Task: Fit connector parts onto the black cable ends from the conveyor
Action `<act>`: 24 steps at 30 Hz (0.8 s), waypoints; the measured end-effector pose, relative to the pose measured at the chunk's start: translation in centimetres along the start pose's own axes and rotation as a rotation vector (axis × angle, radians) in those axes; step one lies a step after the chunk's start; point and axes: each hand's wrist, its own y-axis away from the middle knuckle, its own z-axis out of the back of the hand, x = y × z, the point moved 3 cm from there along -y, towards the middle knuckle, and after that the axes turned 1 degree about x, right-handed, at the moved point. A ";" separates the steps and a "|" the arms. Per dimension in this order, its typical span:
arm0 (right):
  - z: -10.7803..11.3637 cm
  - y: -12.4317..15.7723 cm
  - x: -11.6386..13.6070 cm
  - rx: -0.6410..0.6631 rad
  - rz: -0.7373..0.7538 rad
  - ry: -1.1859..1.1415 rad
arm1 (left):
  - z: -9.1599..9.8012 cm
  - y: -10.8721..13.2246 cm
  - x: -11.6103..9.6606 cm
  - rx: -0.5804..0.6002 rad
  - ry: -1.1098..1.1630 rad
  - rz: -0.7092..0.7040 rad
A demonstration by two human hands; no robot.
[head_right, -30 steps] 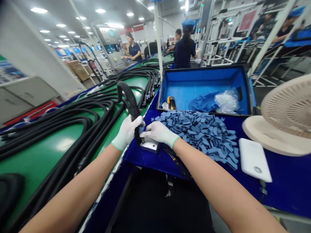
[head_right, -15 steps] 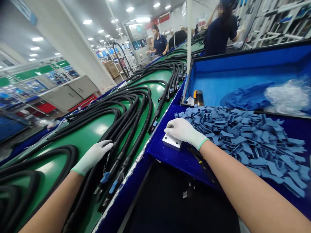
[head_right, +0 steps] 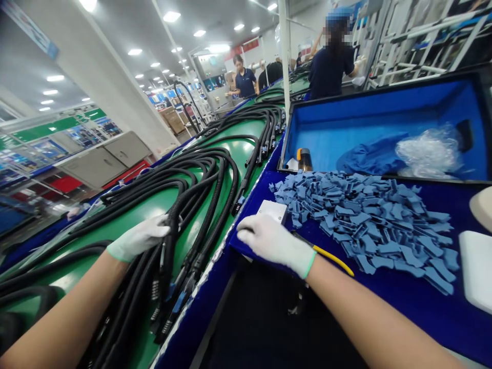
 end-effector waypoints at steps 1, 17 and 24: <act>-1.3 0.5 0.9 0.040 0.009 -0.105 | -0.5 0.5 -1.2 0.020 0.079 -0.053; -2.4 8.6 2.9 0.318 -0.150 -0.642 | -13.0 7.7 -12.3 -0.073 -0.622 -1.024; 1.8 12.0 -0.8 -0.162 -0.511 0.676 | -16.1 5.2 -11.4 -0.052 -0.105 -0.580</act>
